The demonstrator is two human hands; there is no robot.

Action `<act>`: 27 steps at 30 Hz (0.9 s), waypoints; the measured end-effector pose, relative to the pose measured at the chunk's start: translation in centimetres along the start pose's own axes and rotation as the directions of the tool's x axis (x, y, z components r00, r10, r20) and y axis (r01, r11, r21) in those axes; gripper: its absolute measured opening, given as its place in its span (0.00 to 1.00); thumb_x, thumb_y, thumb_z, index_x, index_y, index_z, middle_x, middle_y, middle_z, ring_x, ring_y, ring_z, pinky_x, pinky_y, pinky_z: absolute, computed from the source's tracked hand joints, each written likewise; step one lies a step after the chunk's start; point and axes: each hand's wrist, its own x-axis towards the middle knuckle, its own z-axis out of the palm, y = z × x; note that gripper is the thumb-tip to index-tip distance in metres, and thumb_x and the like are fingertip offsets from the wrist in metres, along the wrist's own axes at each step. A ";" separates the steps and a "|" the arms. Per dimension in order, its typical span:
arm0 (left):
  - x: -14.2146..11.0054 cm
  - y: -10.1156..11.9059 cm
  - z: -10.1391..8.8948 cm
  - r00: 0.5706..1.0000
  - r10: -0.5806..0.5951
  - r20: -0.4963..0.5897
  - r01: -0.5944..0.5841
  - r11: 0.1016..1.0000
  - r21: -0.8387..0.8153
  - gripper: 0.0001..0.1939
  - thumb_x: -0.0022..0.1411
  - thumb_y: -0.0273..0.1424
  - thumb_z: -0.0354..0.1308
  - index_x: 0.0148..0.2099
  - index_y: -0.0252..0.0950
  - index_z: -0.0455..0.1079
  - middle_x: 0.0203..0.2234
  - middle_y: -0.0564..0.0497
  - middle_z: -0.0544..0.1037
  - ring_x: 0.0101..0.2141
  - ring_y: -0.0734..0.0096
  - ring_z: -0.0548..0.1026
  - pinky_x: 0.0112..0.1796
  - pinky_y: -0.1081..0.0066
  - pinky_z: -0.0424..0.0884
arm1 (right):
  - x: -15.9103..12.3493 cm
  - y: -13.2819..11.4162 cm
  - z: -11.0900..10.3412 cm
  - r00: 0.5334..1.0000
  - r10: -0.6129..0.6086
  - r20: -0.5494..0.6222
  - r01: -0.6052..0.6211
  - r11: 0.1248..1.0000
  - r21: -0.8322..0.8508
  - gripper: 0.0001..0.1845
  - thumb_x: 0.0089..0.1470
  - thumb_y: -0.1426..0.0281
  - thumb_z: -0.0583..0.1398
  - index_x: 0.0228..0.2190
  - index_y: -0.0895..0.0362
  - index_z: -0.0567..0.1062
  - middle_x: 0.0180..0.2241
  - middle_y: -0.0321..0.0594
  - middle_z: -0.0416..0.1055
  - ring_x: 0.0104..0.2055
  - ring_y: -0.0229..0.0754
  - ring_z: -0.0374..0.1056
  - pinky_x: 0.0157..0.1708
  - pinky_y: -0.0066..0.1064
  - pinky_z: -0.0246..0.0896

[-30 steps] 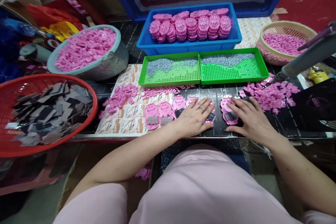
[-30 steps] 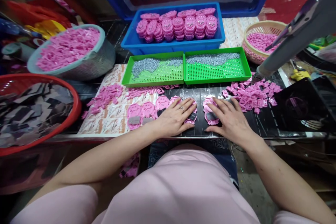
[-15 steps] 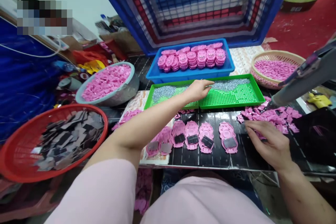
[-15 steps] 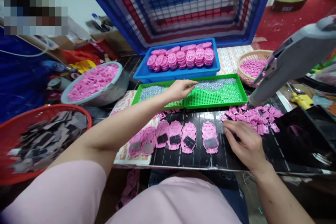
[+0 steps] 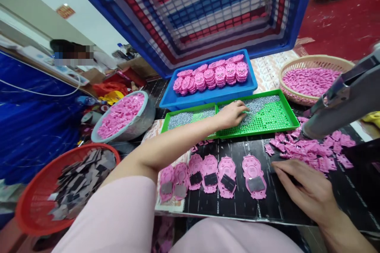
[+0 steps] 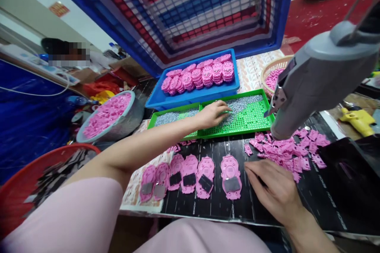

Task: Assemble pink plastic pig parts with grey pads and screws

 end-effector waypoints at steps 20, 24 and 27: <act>-2.4 -1.5 -1.8 0.846 0.364 0.390 -0.329 0.932 -0.154 0.27 0.72 0.36 0.38 0.68 0.33 0.54 0.68 0.48 0.50 0.69 0.69 0.41 0.66 0.62 0.48 | -0.2 -0.3 -0.2 0.994 -0.033 0.105 0.031 0.999 0.017 0.11 0.59 0.79 0.56 0.42 0.59 0.74 0.35 0.38 0.77 0.37 0.36 0.73 0.39 0.29 0.71; -0.4 -1.2 0.1 0.876 0.281 0.393 -0.331 0.942 0.063 0.37 0.70 0.45 0.43 0.71 0.29 0.41 0.70 0.41 0.39 0.69 0.59 0.36 0.66 0.57 0.40 | 0.1 -0.3 -0.2 0.994 -0.038 0.100 0.039 0.999 -0.012 0.11 0.61 0.78 0.54 0.41 0.59 0.74 0.35 0.38 0.77 0.36 0.36 0.74 0.38 0.28 0.71; 2.2 0.4 1.7 0.855 0.384 0.347 -0.448 0.885 0.124 0.35 0.71 0.44 0.39 0.71 0.31 0.40 0.70 0.45 0.38 0.69 0.63 0.34 0.67 0.60 0.36 | 0.4 -0.3 -0.1 0.993 -0.040 0.109 0.042 0.999 -0.020 0.12 0.61 0.78 0.52 0.41 0.58 0.74 0.35 0.37 0.78 0.35 0.36 0.74 0.36 0.28 0.72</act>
